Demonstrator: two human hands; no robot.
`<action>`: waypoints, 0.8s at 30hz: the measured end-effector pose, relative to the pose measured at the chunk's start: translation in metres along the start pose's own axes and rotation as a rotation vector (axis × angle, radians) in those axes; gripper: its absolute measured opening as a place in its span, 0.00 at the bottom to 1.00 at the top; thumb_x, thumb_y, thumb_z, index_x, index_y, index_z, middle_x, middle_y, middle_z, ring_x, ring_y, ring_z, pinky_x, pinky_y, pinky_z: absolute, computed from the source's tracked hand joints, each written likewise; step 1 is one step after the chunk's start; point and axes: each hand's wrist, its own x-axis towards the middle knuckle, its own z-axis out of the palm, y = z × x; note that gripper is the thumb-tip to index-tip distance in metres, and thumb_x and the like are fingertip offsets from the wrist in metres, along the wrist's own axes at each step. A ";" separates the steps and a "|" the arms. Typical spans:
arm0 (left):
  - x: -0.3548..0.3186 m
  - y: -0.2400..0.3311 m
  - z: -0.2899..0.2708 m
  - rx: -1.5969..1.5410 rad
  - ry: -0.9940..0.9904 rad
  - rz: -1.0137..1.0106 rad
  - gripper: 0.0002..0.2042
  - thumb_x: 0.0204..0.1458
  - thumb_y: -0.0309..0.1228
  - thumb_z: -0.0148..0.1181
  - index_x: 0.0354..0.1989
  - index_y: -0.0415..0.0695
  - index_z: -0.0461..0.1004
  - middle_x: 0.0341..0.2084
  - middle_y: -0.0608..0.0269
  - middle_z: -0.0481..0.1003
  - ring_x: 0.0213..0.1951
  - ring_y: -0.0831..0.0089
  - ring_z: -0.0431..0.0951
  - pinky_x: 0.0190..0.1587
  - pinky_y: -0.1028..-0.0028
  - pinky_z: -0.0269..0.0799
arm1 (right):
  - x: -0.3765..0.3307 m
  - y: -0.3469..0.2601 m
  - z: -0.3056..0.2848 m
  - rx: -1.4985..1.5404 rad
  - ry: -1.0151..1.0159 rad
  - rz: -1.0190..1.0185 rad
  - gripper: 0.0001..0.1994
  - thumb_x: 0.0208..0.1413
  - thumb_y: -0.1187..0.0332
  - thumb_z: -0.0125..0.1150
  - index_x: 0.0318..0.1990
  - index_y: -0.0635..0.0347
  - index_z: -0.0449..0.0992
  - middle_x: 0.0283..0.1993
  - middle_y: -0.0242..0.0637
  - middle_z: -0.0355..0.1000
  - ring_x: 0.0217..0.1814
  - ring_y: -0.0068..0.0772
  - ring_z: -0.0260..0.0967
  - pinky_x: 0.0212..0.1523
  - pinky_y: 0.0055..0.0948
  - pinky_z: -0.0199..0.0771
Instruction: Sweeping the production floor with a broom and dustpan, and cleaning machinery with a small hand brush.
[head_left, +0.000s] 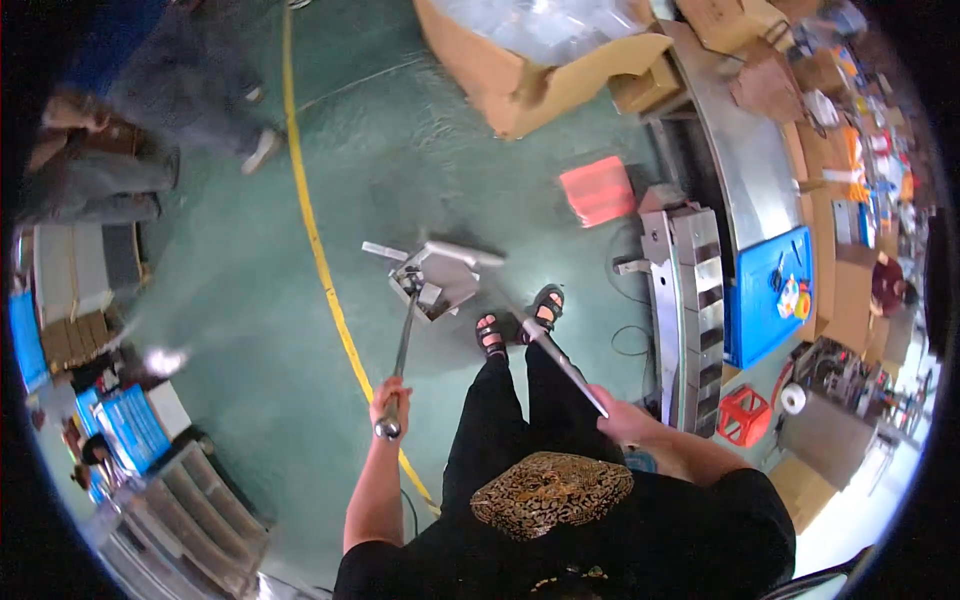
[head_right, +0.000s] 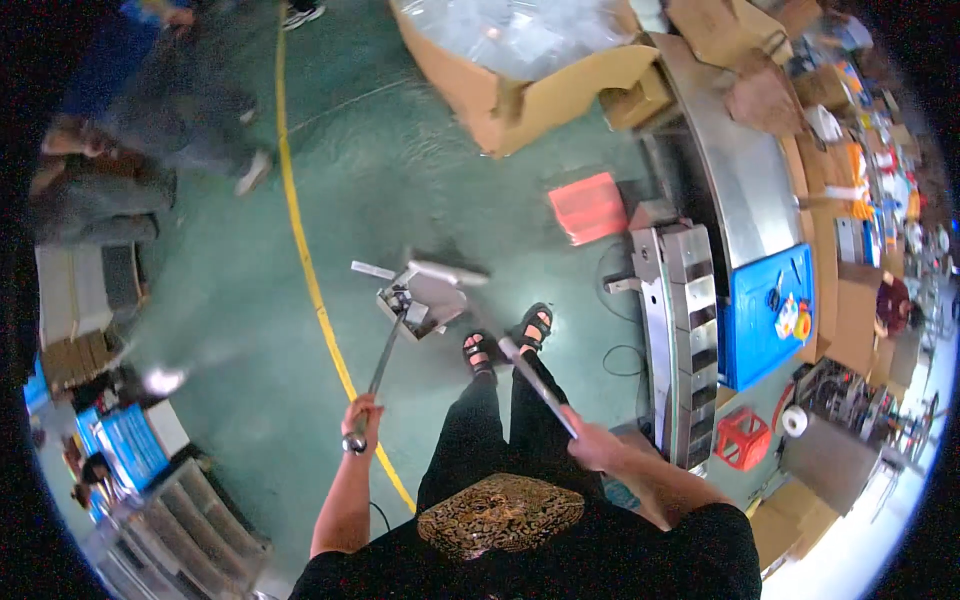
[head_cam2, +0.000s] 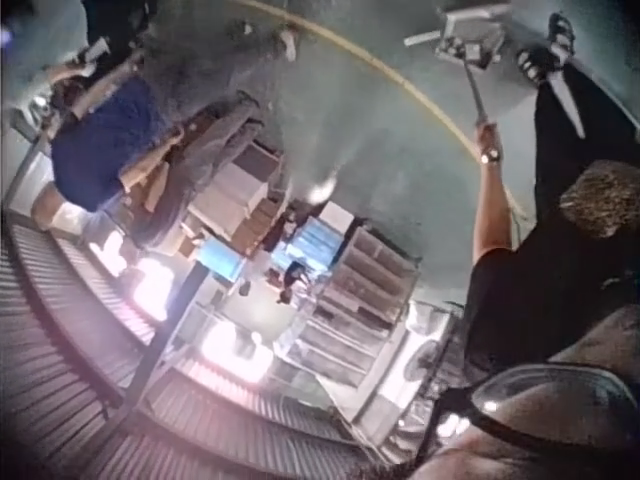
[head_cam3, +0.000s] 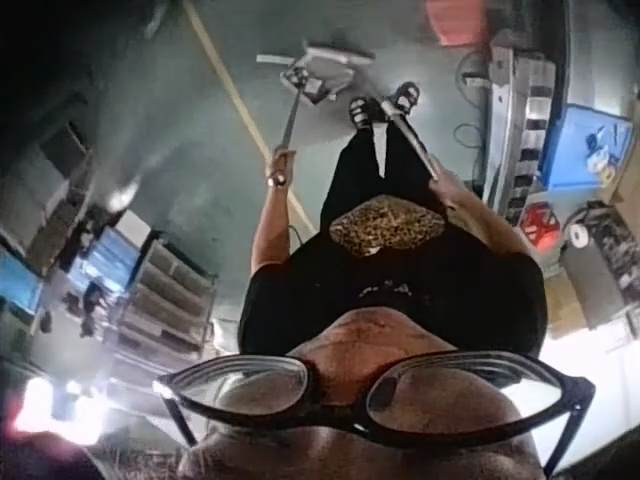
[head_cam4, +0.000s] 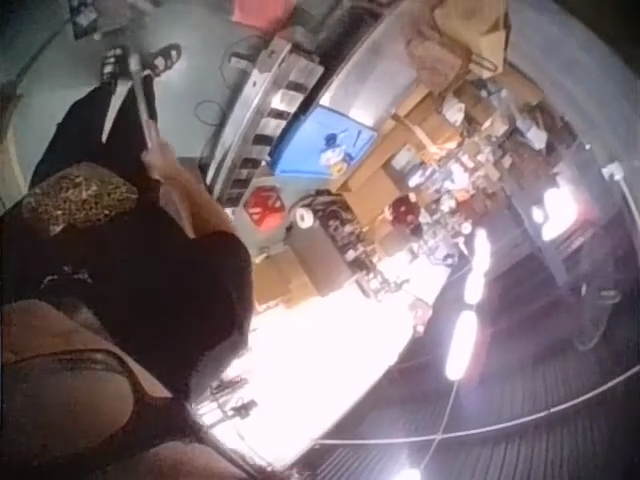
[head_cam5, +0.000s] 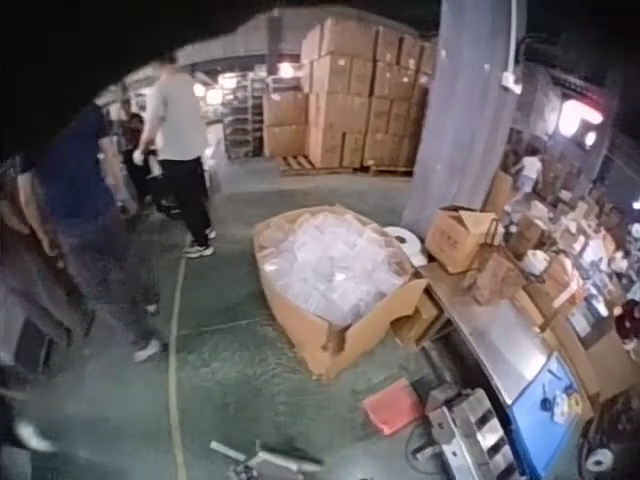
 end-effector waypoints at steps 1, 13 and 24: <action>-0.019 0.001 -0.005 -0.010 0.006 -0.018 0.06 0.39 0.15 0.51 0.24 0.41 0.65 0.32 0.55 0.69 0.34 0.68 0.72 0.34 0.74 0.71 | 0.007 -0.006 -0.006 -0.059 0.031 0.103 0.33 0.41 0.71 0.47 0.58 0.50 0.42 0.28 0.52 0.67 0.24 0.45 0.67 0.24 0.38 0.65; -0.060 -0.023 -0.008 -0.394 0.447 -0.455 0.06 0.42 0.19 0.46 0.29 0.40 0.61 0.39 0.55 0.64 0.31 0.70 0.68 0.35 0.75 0.68 | 0.262 -0.092 -0.007 -0.654 0.160 0.008 0.28 0.46 0.70 0.45 0.57 0.55 0.46 0.35 0.53 0.67 0.35 0.51 0.66 0.34 0.44 0.64; -0.073 -0.053 -0.038 -0.262 0.291 -0.362 0.06 0.42 0.17 0.47 0.29 0.40 0.62 0.38 0.55 0.66 0.30 0.72 0.71 0.32 0.76 0.69 | 0.110 -0.073 0.117 -0.128 -0.370 0.158 0.28 0.42 0.75 0.44 0.55 0.50 0.49 0.21 0.43 0.64 0.12 0.34 0.61 0.12 0.32 0.62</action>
